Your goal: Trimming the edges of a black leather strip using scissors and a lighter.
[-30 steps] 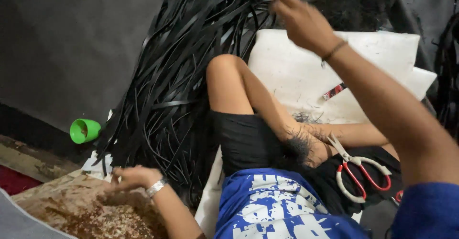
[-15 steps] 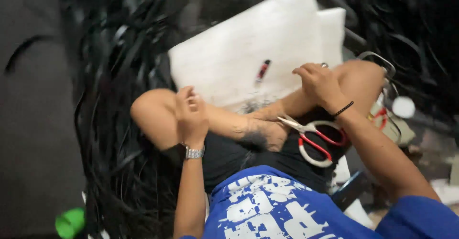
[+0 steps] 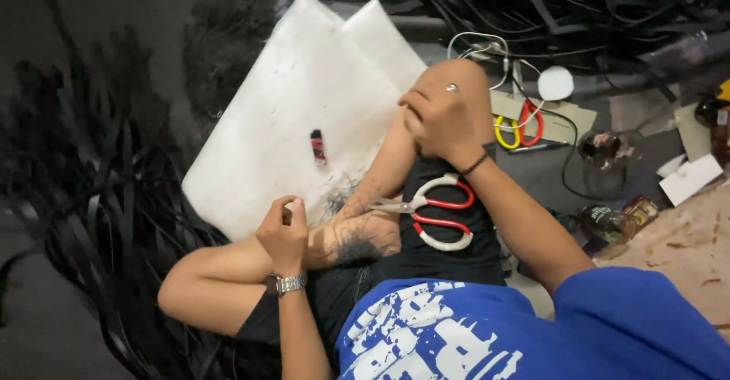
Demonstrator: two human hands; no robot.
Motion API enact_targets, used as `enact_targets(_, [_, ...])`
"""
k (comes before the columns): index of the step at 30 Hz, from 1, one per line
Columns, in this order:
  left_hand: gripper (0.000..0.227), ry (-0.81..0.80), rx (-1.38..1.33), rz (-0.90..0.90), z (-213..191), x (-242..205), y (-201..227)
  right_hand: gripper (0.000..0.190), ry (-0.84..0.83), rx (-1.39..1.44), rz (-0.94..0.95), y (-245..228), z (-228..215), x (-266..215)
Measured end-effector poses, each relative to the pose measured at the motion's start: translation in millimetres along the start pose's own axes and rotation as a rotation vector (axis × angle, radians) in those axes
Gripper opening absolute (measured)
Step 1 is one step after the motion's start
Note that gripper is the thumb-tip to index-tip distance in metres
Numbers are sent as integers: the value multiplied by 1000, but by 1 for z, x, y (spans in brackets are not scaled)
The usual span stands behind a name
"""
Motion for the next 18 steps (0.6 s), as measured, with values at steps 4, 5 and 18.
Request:
enact_targets(4, [13,-65,-36,166,34,26,55,4,-20,56,102,2,6,5])
enact_targets(5, [20,-108,-115,233,45,33,73,2,-6,76,81,-1,3,7])
enact_targets(18, [20,-237,-2,719,242,185,194,12,137,126,384,30,-7,27])
Point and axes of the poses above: each hand's wrist, its own x-axis towards the middle knuckle, its own z-axis out of the palm, y = z × x, the point moved 8 cm from there along x, towards the middle knuckle, and after that the axes turned 10 degrees about -x, right-handed, at the moved point
